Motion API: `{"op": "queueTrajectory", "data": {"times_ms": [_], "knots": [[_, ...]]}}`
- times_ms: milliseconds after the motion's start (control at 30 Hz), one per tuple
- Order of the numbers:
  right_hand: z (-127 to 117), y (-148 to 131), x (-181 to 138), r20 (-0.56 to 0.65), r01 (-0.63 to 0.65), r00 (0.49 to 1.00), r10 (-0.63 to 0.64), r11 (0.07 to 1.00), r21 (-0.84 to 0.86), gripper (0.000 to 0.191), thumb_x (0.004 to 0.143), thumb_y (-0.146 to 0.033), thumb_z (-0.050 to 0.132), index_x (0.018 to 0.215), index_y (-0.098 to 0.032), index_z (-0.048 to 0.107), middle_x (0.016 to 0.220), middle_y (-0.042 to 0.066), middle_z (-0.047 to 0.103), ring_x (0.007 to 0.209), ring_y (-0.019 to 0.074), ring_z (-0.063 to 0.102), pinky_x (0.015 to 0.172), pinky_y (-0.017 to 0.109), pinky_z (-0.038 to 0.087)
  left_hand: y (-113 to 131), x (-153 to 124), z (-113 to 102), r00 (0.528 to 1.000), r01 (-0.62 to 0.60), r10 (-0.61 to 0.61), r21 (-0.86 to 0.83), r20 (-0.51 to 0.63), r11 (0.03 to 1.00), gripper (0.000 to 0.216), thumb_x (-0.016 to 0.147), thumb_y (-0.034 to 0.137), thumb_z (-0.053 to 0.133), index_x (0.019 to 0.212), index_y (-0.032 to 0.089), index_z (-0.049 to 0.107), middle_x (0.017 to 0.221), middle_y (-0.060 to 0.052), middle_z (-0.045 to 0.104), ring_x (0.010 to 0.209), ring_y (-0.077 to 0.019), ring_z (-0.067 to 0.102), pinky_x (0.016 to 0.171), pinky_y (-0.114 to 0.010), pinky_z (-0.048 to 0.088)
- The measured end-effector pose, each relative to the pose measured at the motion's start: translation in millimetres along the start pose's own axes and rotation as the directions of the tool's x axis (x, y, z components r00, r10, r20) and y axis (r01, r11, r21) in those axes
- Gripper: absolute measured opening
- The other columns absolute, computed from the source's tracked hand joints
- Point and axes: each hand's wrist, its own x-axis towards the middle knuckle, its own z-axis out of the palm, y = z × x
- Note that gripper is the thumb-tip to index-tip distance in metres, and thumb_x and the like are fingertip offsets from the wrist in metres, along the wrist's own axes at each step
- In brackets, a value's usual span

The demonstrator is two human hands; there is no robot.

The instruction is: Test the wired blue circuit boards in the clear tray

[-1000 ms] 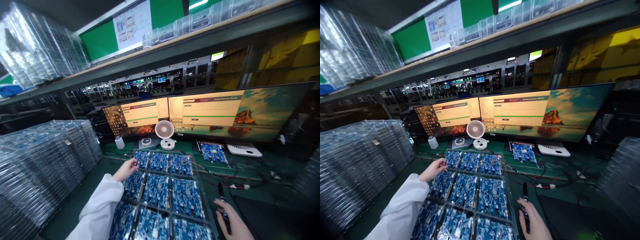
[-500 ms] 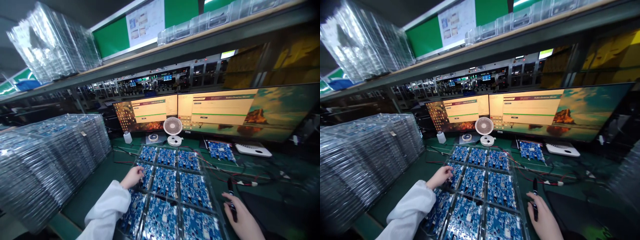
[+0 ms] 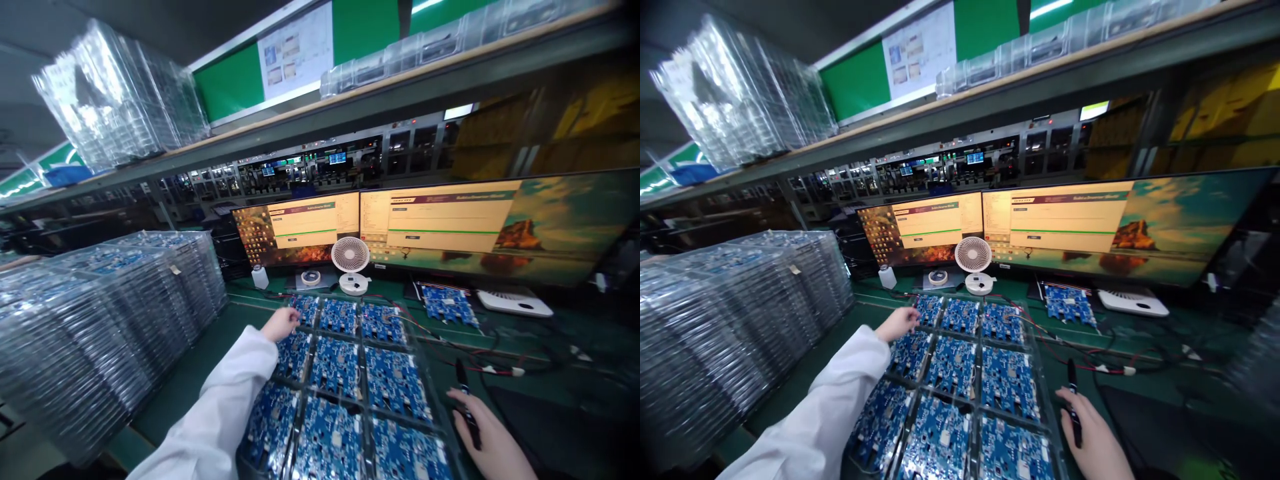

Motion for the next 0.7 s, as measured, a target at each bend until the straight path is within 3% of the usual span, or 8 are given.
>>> {"op": "queueTrajectory", "data": {"times_ms": [100, 200, 400, 700], "knots": [[1, 0, 0, 0.006, -0.001, 1.0, 0.001, 1.0, 0.005, 0.03, 0.08, -0.042, 0.045, 0.098, -0.023, 0.061, 0.101, 0.008, 0.07, 0.094, 0.0223, 0.068, 0.086, 0.037, 0.055, -27, -35, 8, 0.997, 0.046, -0.047, 0.026, 0.059, 0.999, 0.023, 0.077, 0.011, 0.054, 0.097, 0.012, 0.065, 0.079, -0.002, 0.066, 0.056, -0.0131, 0.064, 0.054, -0.024, 0.048], [1, 0, 0, 0.015, -0.007, 1.0, 0.007, 1.0, 0.002, 0.03, 0.079, -0.042, 0.045, 0.097, -0.023, 0.06, 0.1, 0.008, 0.07, 0.094, 0.0224, 0.068, 0.086, 0.037, 0.055, -39, -52, 9, 0.994, 0.047, -0.052, 0.053, 0.093, 0.997, 0.021, 0.075, 0.011, 0.053, 0.091, 0.013, 0.066, 0.074, 0.0, 0.066, 0.061, -0.0131, 0.063, 0.055, -0.022, 0.046], [-2, -2, 1, 0.029, -0.015, 0.999, 0.015, 1.0, 0.001, 0.03, 0.078, -0.042, 0.045, 0.096, -0.023, 0.059, 0.098, 0.008, 0.07, 0.092, 0.0225, 0.068, 0.084, 0.037, 0.056, -39, -47, 7, 0.997, -0.035, 0.03, 0.077, 0.065, 0.996, 0.009, 0.071, 0.014, 0.059, 0.075, 0.015, 0.067, 0.071, 0.001, 0.067, 0.071, -0.0139, 0.06, 0.07, -0.024, 0.044], [-3, -3, 1, 0.055, -0.001, 0.999, 0.001, 1.0, -0.009, 0.03, 0.078, -0.042, 0.045, 0.096, -0.023, 0.059, 0.097, 0.008, 0.071, 0.091, 0.0232, 0.069, 0.084, 0.039, 0.056, -40, -52, 20, 0.998, -0.069, 0.069, 0.014, -0.013, 0.998, 0.01, 0.069, 0.009, 0.059, 0.072, 0.018, 0.062, 0.071, 0.002, 0.066, 0.071, -0.0134, 0.06, 0.072, -0.023, 0.046]]}}
